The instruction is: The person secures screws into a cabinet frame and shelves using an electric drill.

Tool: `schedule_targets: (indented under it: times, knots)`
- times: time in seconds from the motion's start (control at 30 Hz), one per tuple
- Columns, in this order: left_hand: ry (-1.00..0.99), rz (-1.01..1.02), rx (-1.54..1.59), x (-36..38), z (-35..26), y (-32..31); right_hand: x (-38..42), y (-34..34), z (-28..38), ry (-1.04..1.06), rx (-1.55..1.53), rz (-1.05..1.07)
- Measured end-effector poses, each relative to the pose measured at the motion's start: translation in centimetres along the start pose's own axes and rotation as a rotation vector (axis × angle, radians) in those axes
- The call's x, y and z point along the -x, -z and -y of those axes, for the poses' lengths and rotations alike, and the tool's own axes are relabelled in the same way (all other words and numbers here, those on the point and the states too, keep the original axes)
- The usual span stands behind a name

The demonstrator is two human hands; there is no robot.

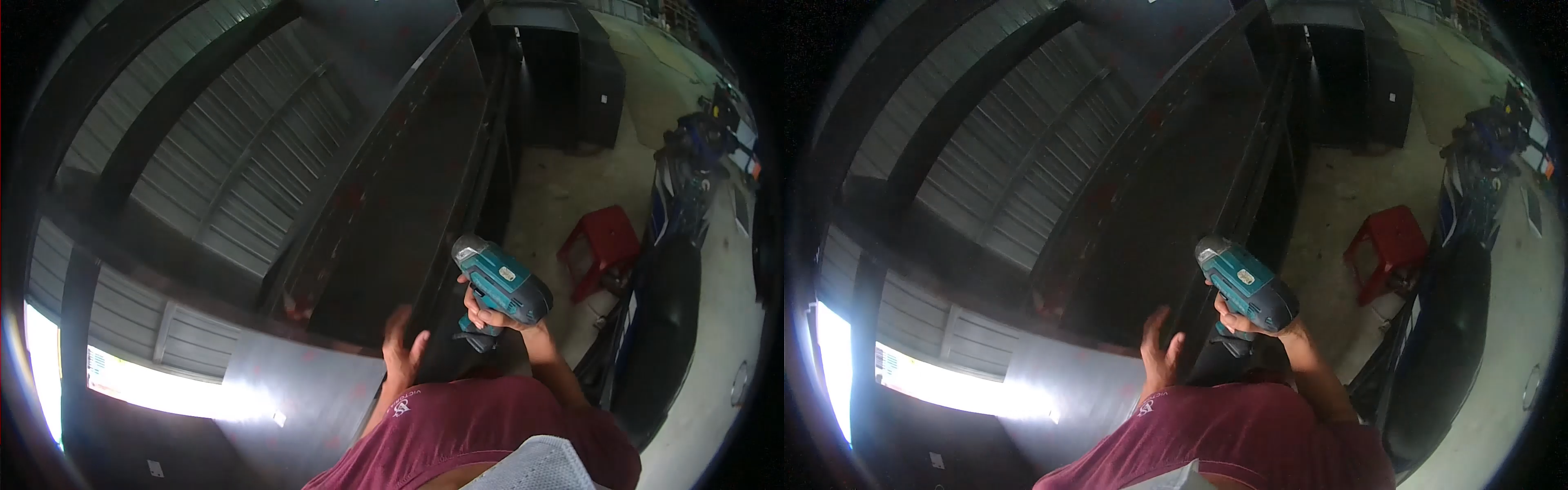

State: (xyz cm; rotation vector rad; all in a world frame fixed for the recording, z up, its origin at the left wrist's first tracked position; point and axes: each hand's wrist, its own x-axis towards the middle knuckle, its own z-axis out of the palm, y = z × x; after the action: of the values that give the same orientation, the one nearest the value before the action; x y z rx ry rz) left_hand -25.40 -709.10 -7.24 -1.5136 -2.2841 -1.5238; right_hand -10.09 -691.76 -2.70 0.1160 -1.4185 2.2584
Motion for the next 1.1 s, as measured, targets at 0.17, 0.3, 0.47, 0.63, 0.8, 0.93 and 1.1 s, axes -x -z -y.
schedule_targets:
  times: [0.17,0.3,0.47,0.63,0.8,0.93,1.1]
  knots:
    - [0.042,-0.056,-0.157,-6.1,1.3,-5.4,0.1,6.3,3.5,0.105,-0.081,-0.021]
    - [0.067,-0.029,-0.142,-6.9,1.5,-9.6,1.6,10.1,5.4,0.125,-0.067,-0.128]
    - [0.167,0.031,-0.042,-7.4,3.5,-9.7,-1.1,10.5,6.4,0.162,-0.165,-0.193]
    - [0.195,0.015,-0.040,-7.2,3.2,-10.1,-3.4,12.5,7.3,0.120,-0.237,-0.182]
    - [0.199,-0.059,-0.029,-8.0,3.7,-10.7,-6.7,13.7,8.7,0.165,-0.219,-0.177]
    - [0.270,-0.075,0.047,-9.6,2.9,-11.5,-8.9,15.4,9.6,0.157,-0.214,-0.189]
    - [0.264,-0.075,0.022,-15.5,1.1,-14.9,-12.0,20.0,11.7,0.158,-0.165,-0.150]
